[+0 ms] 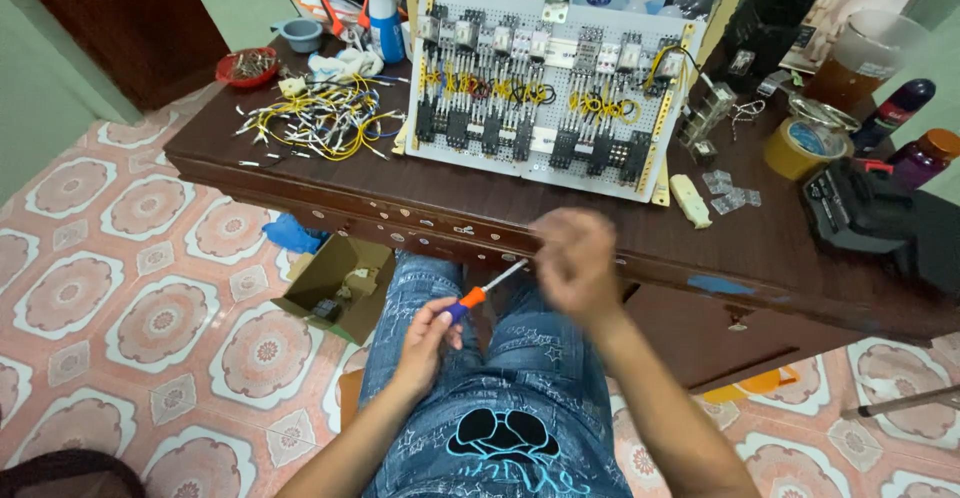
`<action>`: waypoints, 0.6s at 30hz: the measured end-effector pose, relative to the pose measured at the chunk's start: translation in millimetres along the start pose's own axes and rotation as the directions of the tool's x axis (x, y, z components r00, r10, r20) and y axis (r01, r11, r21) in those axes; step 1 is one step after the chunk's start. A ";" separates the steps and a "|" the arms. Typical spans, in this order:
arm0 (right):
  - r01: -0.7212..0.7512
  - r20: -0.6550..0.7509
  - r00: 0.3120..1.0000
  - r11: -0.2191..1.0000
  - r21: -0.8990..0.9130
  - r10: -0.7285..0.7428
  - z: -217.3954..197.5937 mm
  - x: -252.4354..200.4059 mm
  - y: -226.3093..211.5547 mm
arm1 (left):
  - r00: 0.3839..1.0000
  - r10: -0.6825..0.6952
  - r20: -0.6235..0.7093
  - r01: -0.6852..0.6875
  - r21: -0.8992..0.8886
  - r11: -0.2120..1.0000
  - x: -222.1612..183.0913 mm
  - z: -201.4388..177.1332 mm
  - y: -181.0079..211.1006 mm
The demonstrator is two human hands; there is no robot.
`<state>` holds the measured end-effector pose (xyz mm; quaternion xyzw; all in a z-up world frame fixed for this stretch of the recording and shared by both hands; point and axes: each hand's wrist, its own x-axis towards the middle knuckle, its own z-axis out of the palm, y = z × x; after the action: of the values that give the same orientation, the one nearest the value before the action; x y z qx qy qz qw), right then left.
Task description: Routing and securing yellow circuit wires into terminals on a large control board using a screwdriver.
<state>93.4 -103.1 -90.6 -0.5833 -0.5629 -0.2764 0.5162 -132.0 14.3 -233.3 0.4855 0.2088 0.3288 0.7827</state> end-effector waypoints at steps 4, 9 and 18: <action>0.325 0.381 0.898 0.915 -0.241 -0.219 7.9 -37.5 -54.6 | 0.989 0.144 -0.018 -0.138 0.179 0.974 -2.3 20.7 16.1; 0.094 0.568 0.822 0.994 -0.045 -0.052 10.0 -62.5 -43.2 | 0.917 0.377 0.129 -0.398 0.272 0.876 4.6 41.1 32.9; -0.239 0.060 0.971 0.957 0.162 0.232 -73.7 17.8 -41.3 | 0.945 0.214 0.247 -0.226 0.023 0.974 32.6 49.5 12.4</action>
<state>77.4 -170.7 -39.4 -0.6058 -0.5212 -0.1528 0.5814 -81.2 10.7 -200.5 0.5623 0.0642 0.3466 0.7481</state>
